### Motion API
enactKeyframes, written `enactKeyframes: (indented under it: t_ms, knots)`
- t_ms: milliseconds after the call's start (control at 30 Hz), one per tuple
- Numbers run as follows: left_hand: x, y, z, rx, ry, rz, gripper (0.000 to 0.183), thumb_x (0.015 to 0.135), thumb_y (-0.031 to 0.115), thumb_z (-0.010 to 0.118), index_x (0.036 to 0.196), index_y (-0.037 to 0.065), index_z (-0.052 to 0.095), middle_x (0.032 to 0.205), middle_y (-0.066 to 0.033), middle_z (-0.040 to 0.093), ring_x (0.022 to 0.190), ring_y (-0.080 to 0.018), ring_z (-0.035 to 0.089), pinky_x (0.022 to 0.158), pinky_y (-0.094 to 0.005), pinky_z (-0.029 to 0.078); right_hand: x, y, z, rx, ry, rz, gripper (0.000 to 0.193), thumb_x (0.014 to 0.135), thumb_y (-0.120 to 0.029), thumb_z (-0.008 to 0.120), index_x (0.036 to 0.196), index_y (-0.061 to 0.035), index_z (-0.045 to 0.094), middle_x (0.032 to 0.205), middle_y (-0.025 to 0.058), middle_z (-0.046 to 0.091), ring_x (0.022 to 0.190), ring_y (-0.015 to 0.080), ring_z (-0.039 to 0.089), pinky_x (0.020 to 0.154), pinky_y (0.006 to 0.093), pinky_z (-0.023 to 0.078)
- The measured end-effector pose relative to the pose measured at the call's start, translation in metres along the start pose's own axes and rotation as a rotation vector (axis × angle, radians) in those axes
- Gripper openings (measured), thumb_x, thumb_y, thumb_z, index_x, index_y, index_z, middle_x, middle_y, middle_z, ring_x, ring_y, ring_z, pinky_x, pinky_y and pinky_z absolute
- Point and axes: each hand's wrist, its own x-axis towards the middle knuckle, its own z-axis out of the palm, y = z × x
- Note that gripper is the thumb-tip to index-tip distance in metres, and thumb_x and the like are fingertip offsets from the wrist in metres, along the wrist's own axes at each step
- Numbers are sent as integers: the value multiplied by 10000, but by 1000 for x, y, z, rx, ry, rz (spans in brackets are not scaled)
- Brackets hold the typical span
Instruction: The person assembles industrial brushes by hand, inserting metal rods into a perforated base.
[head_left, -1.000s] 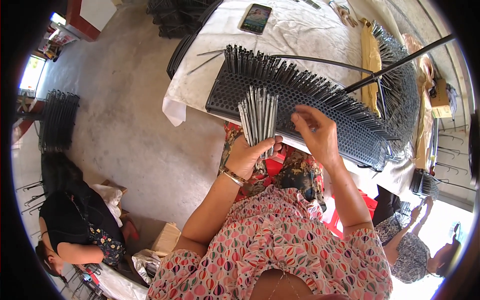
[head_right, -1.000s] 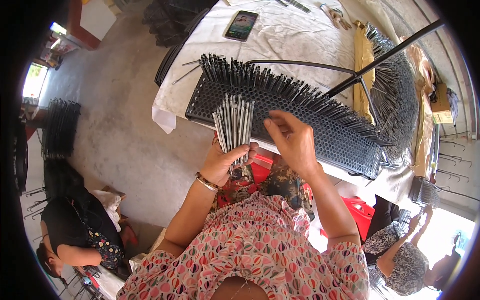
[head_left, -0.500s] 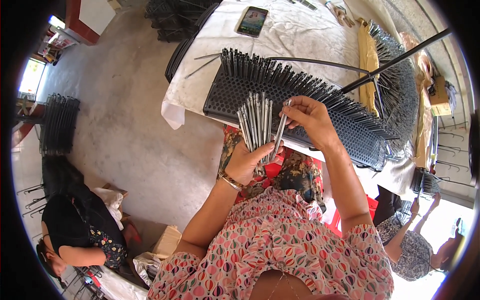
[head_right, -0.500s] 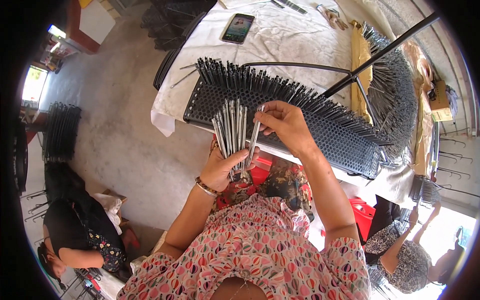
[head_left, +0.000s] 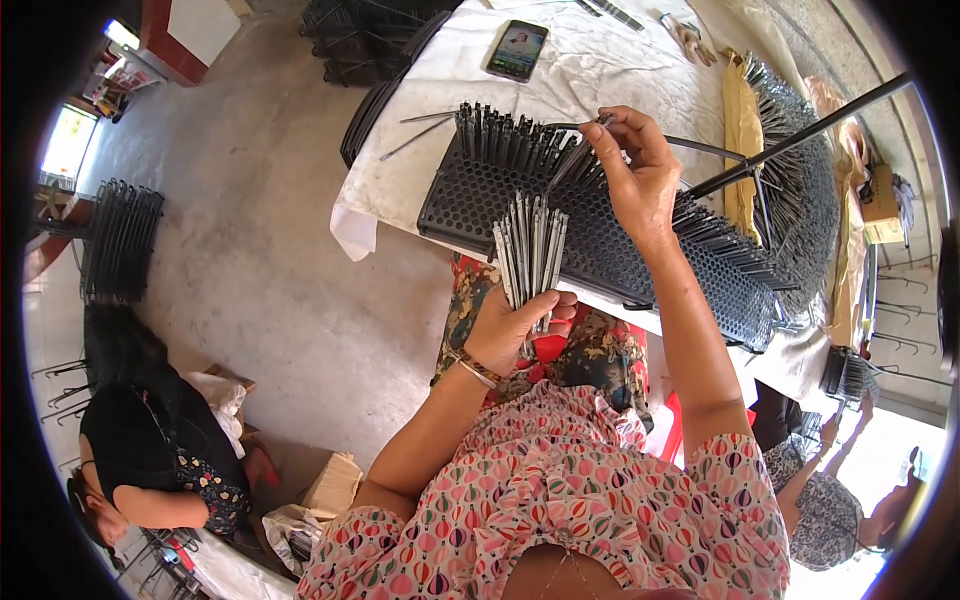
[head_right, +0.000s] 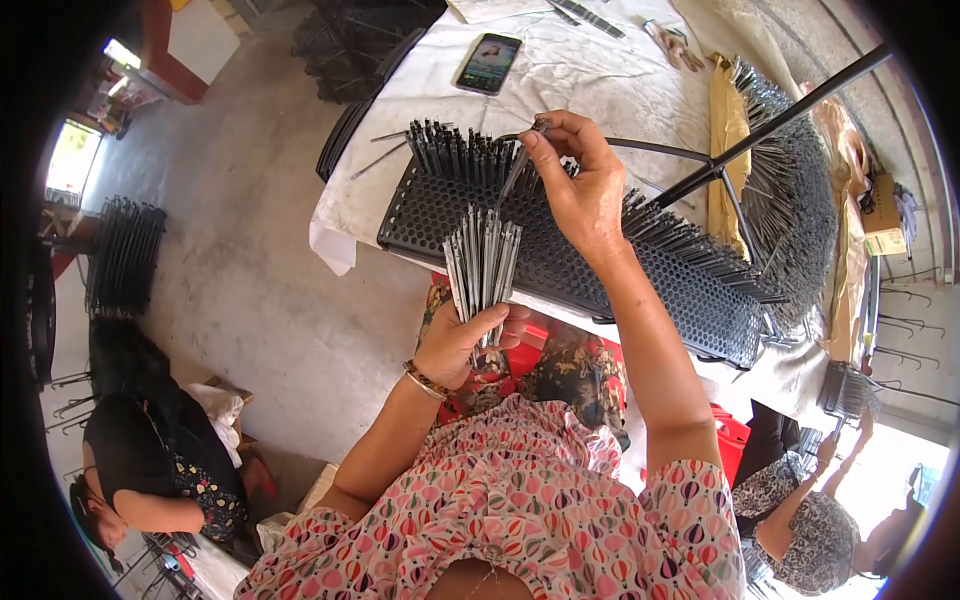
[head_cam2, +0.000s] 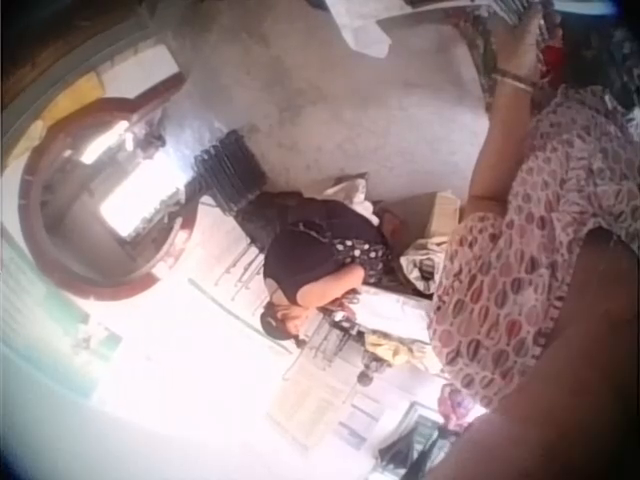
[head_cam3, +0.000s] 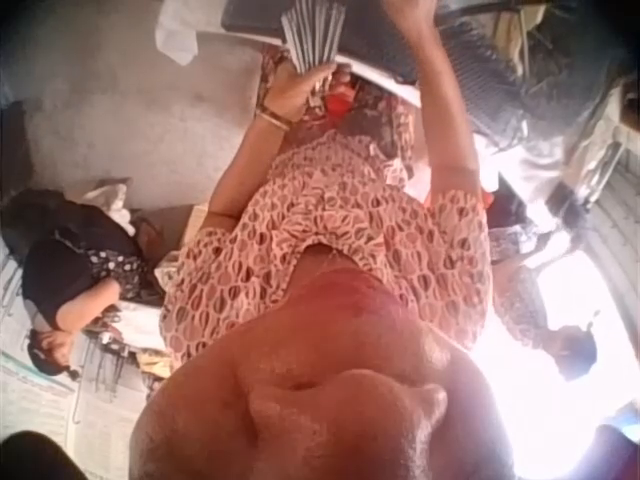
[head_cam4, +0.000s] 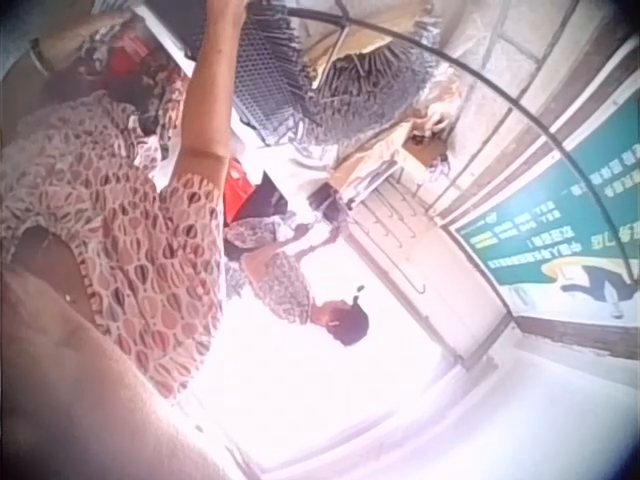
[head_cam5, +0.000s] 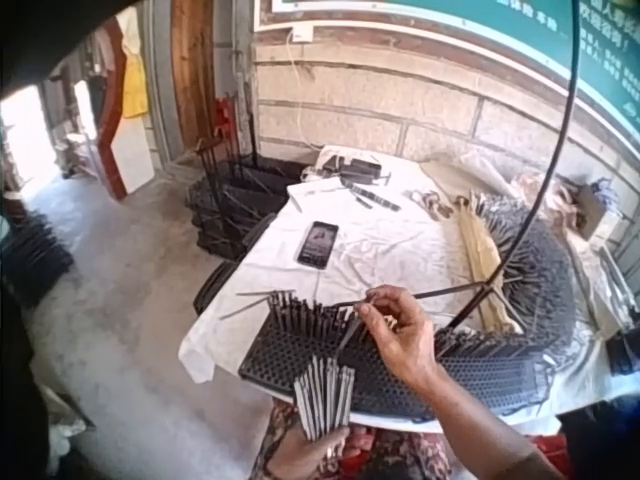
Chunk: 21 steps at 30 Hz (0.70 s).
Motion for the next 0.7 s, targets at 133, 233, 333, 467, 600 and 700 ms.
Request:
enactKeyframes:
  t_ms: [133,233,333,467,600,700]
  knots:
    - [-1,0,-2,-26,-8,0,191,893,156,577,1047,46,605,1000,-87,655,878,-168,643,738,-318,553,-1,-1,3,7,67,4,228,850,-88,653,1036,16,570,880,79,665,809,98,614,711,223,480]
    - [-2,-1,-5,-28,4,-1,188,897,152,570,1050,47,596,1009,-91,653,884,-178,644,733,-323,555,-2,-7,5,98,114,39,229,854,-85,647,1032,30,559,881,91,670,822,108,624,717,222,486]
    - [-4,-1,-6,-46,16,6,185,898,146,567,1052,46,589,1009,-94,652,886,-182,645,735,-334,554,0,-13,6,129,159,64,222,858,-78,638,1027,36,550,867,92,671,815,112,627,714,217,485]
    - [-6,2,-2,-51,1,-3,187,900,148,564,1054,45,587,1013,-101,651,886,-184,644,729,-332,554,0,4,8,48,151,-1,227,842,-89,661,1026,10,572,848,84,673,753,88,609,657,213,474]
    - [-6,3,-1,-32,13,18,202,904,149,551,1064,29,585,1008,-111,653,865,-184,649,711,-312,554,-4,9,14,-179,108,-113,231,819,-108,690,1016,-28,598,824,76,673,699,66,580,605,216,456]
    - [-4,1,-5,-24,6,41,224,905,147,545,1079,9,581,1005,-115,654,856,-184,652,707,-305,555,-9,8,18,-272,100,-142,233,807,-109,693,1012,-39,607,837,86,667,702,126,611,632,256,469]
